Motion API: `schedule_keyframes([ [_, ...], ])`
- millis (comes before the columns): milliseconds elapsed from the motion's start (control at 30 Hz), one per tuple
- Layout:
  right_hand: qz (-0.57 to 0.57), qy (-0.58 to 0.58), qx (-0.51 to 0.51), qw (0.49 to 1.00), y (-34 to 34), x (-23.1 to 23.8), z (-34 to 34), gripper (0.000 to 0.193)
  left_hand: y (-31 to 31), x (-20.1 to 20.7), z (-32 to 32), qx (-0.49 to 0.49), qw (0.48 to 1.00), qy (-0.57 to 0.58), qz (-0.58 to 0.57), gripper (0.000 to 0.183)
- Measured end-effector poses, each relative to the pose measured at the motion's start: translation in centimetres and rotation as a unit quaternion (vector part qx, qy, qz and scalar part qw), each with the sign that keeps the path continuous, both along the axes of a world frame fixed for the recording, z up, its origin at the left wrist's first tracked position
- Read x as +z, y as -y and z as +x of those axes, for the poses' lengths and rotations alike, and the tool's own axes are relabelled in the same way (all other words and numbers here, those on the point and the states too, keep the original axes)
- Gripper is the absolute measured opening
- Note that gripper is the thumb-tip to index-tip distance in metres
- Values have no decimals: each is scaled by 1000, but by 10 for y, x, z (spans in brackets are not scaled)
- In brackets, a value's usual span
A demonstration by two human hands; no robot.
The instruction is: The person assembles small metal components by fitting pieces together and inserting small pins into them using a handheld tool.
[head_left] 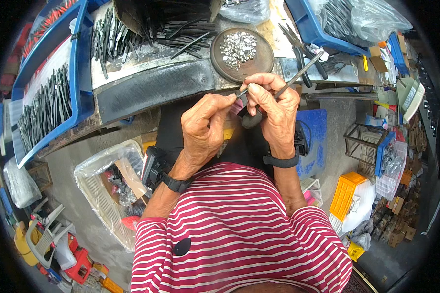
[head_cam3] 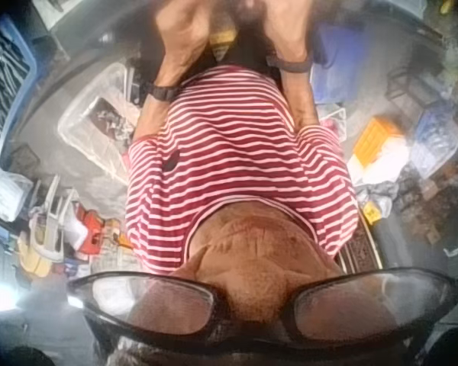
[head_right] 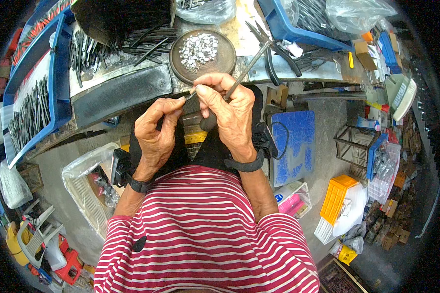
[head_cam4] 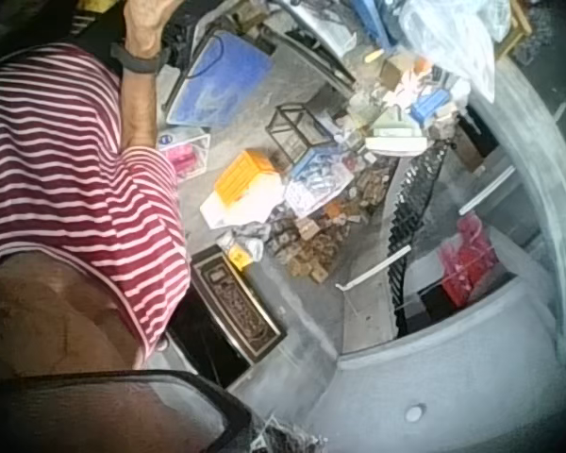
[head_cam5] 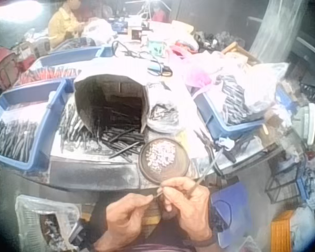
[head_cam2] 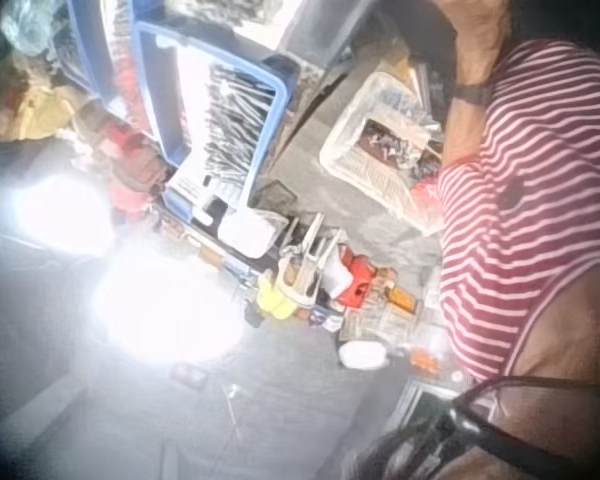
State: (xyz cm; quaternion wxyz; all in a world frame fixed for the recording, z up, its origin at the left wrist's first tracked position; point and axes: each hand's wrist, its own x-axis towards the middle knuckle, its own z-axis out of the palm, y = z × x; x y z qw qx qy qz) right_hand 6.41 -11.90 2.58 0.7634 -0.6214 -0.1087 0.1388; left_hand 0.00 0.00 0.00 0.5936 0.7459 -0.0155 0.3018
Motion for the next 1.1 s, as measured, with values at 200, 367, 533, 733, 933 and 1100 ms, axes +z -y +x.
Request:
schedule_keyframes([
  [200,-15,35,11,999,1,1,2,10,0,-2,1,1,1000,22,16,19],
  [367,-23,87,23,996,0,2,0,8,1,-3,0,1,999,41,25,17],
  [533,-15,96,8,995,-2,-1,-3,6,5,2,-2,0,1000,24,-10,15],
  [733,-18,107,-11,994,-7,1,-6,5,7,8,-3,8,997,-28,-69,10],
  [933,-26,106,-11,994,-8,3,-3,6,8,10,-3,-41,968,-116,-219,9],
  [1100,-57,102,-35,993,-12,12,-4,7,5,10,1,-64,951,-127,-275,10],
])
